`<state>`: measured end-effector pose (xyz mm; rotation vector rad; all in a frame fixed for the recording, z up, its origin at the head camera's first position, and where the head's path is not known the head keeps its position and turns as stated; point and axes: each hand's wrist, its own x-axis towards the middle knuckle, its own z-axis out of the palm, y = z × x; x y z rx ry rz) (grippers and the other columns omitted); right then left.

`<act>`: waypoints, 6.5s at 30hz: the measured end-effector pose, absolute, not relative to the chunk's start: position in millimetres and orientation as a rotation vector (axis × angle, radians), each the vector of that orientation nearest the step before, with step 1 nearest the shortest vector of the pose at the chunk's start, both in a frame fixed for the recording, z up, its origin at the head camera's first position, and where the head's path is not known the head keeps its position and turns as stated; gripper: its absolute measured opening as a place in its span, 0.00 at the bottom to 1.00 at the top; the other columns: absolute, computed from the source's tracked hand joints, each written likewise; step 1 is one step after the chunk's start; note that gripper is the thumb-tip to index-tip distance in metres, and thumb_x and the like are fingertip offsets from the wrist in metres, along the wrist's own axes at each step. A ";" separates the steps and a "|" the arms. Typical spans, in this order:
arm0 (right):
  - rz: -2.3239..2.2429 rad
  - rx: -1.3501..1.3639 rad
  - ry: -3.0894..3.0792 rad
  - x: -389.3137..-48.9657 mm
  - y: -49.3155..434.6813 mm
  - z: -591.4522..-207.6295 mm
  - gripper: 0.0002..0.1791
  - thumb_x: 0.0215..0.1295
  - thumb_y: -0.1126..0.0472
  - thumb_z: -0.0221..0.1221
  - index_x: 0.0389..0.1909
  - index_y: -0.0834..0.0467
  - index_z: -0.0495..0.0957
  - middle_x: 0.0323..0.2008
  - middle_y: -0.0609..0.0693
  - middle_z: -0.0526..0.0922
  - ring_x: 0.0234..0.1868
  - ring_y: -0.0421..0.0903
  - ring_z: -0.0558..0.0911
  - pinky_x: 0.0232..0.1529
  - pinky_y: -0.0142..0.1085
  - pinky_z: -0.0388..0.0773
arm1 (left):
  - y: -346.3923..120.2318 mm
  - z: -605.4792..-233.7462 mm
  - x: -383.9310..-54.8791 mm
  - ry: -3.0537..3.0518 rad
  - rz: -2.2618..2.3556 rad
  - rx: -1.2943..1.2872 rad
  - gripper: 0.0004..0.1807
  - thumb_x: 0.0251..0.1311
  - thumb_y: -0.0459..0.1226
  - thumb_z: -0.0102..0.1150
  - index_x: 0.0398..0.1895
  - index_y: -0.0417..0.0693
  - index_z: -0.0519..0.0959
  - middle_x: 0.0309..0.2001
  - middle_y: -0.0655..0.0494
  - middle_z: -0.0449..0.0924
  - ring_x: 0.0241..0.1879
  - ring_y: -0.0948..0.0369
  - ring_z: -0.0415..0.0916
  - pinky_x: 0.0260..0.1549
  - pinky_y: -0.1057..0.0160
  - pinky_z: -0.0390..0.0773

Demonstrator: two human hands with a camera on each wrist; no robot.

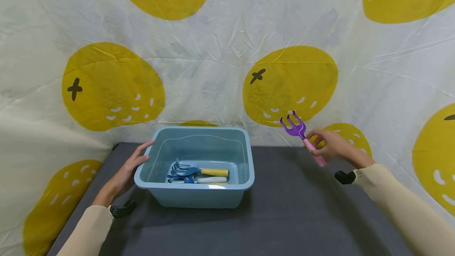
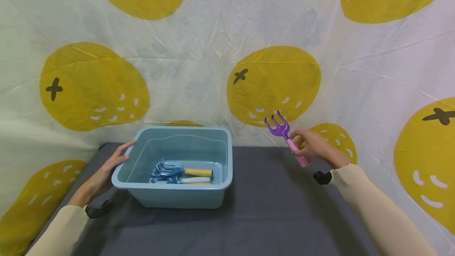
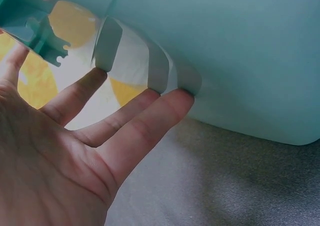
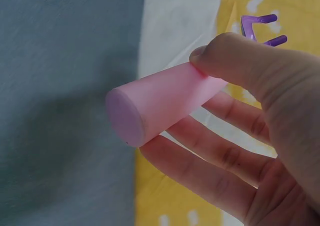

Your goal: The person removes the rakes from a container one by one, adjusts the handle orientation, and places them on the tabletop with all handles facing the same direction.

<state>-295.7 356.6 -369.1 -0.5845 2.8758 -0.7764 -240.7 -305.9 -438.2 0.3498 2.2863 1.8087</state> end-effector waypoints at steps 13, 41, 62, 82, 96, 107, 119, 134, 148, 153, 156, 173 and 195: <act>-0.764 -0.432 2.898 -281.9 417.2 -429.4 0.22 0.59 0.65 0.72 0.52 0.67 0.77 0.34 0.55 0.84 0.29 0.49 0.81 0.24 0.40 0.81 | -305.3 -437.5 -241.0 2.282 1.811 0.341 0.33 0.80 0.50 0.38 0.83 0.64 0.45 0.80 0.47 0.35 0.71 0.38 0.51 0.62 0.40 0.65; -0.862 -0.208 2.672 -274.8 453.1 -469.2 0.24 0.66 0.67 0.65 0.58 0.74 0.71 0.37 0.60 0.82 0.32 0.52 0.83 0.26 0.49 0.84 | -305.6 -441.2 -242.7 2.302 1.810 0.324 0.33 0.80 0.50 0.39 0.83 0.62 0.45 0.79 0.46 0.38 0.69 0.38 0.54 0.57 0.47 0.70; -0.790 -0.287 2.642 -283.3 442.7 -447.3 0.34 0.66 0.63 0.68 0.64 0.73 0.61 0.38 0.61 0.83 0.33 0.55 0.85 0.27 0.49 0.83 | -303.7 -440.4 -240.8 2.329 1.788 0.306 0.34 0.80 0.51 0.39 0.83 0.62 0.44 0.80 0.47 0.34 0.71 0.37 0.51 0.59 0.40 0.68; -0.483 -0.714 2.630 -322.9 322.6 -290.1 0.44 0.64 0.52 0.71 0.74 0.60 0.59 0.64 0.71 0.70 0.52 0.62 0.83 0.55 0.58 0.77 | -303.3 -439.7 -238.4 2.301 1.794 0.294 0.34 0.80 0.50 0.40 0.83 0.61 0.44 0.81 0.44 0.34 0.70 0.35 0.53 0.57 0.43 0.72; -0.363 -0.810 2.619 -334.3 233.7 -240.2 0.42 0.65 0.54 0.71 0.75 0.52 0.60 0.69 0.66 0.69 0.59 0.68 0.79 0.57 0.57 0.76 | -303.6 -437.2 -238.3 2.306 1.797 0.308 0.34 0.80 0.51 0.40 0.83 0.62 0.44 0.80 0.45 0.37 0.68 0.35 0.55 0.57 0.44 0.72; -0.308 -0.881 2.563 -342.6 157.2 -233.9 0.44 0.63 0.55 0.72 0.76 0.48 0.60 0.68 0.62 0.72 0.54 0.55 0.82 0.57 0.49 0.78 | -304.4 -440.4 -238.7 2.303 1.803 0.295 0.34 0.80 0.51 0.40 0.83 0.62 0.44 0.80 0.45 0.36 0.69 0.36 0.55 0.57 0.44 0.72; -0.251 -0.995 2.462 -349.4 92.9 -256.5 0.42 0.63 0.53 0.72 0.74 0.45 0.62 0.64 0.57 0.76 0.55 0.51 0.80 0.49 0.43 0.82 | -303.4 -438.0 -239.4 2.309 1.818 0.302 0.34 0.80 0.51 0.40 0.83 0.62 0.44 0.80 0.45 0.35 0.69 0.36 0.55 0.57 0.44 0.72; -0.248 -0.914 2.235 -353.5 29.0 -330.6 0.38 0.61 0.53 0.73 0.69 0.36 0.66 0.59 0.54 0.79 0.52 0.47 0.81 0.47 0.53 0.83 | -300.6 -433.6 -232.2 2.305 1.819 0.307 0.35 0.79 0.51 0.40 0.83 0.62 0.44 0.81 0.46 0.35 0.70 0.37 0.54 0.61 0.37 0.68; -0.017 -0.757 2.250 -357.1 13.1 -382.5 0.37 0.52 0.48 0.78 0.64 0.31 0.74 0.60 0.50 0.75 0.41 0.50 0.86 0.43 0.43 0.81 | -293.8 -433.2 -236.4 2.296 1.824 0.263 0.34 0.78 0.54 0.41 0.82 0.67 0.46 0.80 0.48 0.37 0.71 0.37 0.54 0.63 0.34 0.65; 0.055 -0.756 2.234 -352.8 9.6 -390.6 0.31 0.55 0.50 0.77 0.58 0.27 0.76 0.58 0.47 0.75 0.41 0.48 0.86 0.41 0.44 0.81 | -295.0 -433.8 -237.1 2.299 1.827 0.269 0.34 0.78 0.53 0.41 0.82 0.66 0.46 0.81 0.49 0.37 0.71 0.37 0.54 0.64 0.34 0.65; 0.090 -0.801 2.220 -352.7 7.6 -397.4 0.30 0.56 0.51 0.77 0.56 0.25 0.75 0.59 0.45 0.74 0.46 0.50 0.84 0.39 0.43 0.81 | -296.7 -434.6 -236.1 2.291 1.835 0.283 0.33 0.79 0.53 0.40 0.82 0.65 0.46 0.81 0.48 0.37 0.70 0.38 0.55 0.64 0.36 0.65; -0.015 -0.843 2.196 -355.3 6.1 -414.5 0.27 0.59 0.66 0.73 0.49 0.34 0.76 0.49 0.45 0.75 0.38 0.46 0.83 0.37 0.42 0.82 | -294.4 -432.7 -232.9 2.301 1.830 0.290 0.33 0.79 0.51 0.40 0.82 0.65 0.46 0.81 0.47 0.37 0.70 0.37 0.56 0.63 0.37 0.67; -0.034 -0.945 2.355 -353.8 14.2 -340.9 0.28 0.61 0.63 0.73 0.61 0.42 0.78 0.46 0.50 0.79 0.35 0.51 0.84 0.31 0.42 0.84 | -301.0 -434.1 -234.6 2.237 1.856 0.290 0.33 0.79 0.50 0.41 0.82 0.64 0.45 0.80 0.47 0.37 0.71 0.37 0.53 0.63 0.38 0.67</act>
